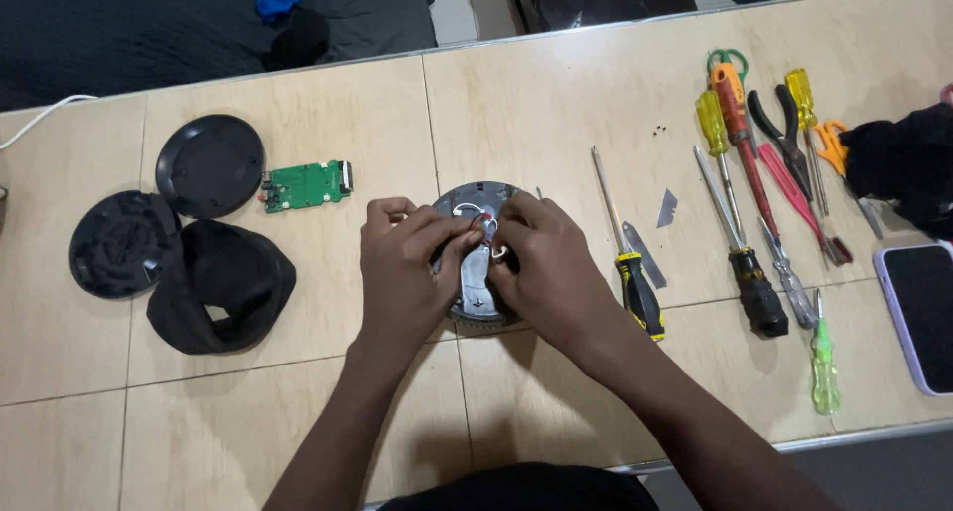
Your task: The person disassembles a black circular electronic device on a table. They remove the outer casing, use a screwdriver to pry off a perforated cover, detach a green circuit board, and disconnect internal wires.
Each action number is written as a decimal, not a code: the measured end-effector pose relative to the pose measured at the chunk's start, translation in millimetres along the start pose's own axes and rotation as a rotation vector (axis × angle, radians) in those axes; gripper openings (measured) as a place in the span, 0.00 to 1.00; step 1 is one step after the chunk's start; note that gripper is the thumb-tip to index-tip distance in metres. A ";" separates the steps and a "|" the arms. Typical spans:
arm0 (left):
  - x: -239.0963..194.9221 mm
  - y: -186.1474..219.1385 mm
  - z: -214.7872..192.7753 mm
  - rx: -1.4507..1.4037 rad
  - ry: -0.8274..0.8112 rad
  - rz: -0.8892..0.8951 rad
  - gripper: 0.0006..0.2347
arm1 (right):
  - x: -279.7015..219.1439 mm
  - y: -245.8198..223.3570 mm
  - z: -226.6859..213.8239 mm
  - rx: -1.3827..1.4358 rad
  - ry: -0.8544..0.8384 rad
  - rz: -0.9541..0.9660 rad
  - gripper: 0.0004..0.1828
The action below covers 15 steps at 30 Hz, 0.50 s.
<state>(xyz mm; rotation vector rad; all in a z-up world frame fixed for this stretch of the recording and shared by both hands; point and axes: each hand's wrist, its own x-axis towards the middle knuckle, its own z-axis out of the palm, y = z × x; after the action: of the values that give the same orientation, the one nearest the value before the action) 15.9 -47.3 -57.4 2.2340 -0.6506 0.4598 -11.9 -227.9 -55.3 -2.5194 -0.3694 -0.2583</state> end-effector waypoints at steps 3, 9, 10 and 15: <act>4.9 -1.0 -1.3 -0.009 -0.022 0.002 0.03 | -0.2 -0.4 -1.9 0.004 -0.003 0.020 0.03; 5.5 -1.1 5.2 -0.050 0.022 0.020 0.02 | 1.2 8.7 4.2 0.012 -0.008 0.068 0.03; 3.9 -1.9 5.3 -0.050 0.019 0.019 0.02 | 1.8 8.4 6.0 0.014 -0.009 0.070 0.03; -5.9 -10.2 15.1 -0.062 0.126 0.047 0.02 | 2.3 5.1 8.1 0.115 0.031 0.117 0.05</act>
<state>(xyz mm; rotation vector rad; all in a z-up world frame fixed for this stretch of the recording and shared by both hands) 18.9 -50.7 -76.0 2.1163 -0.6434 0.5902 -7.3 -226.9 -64.0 -2.4107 -0.2168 -0.2229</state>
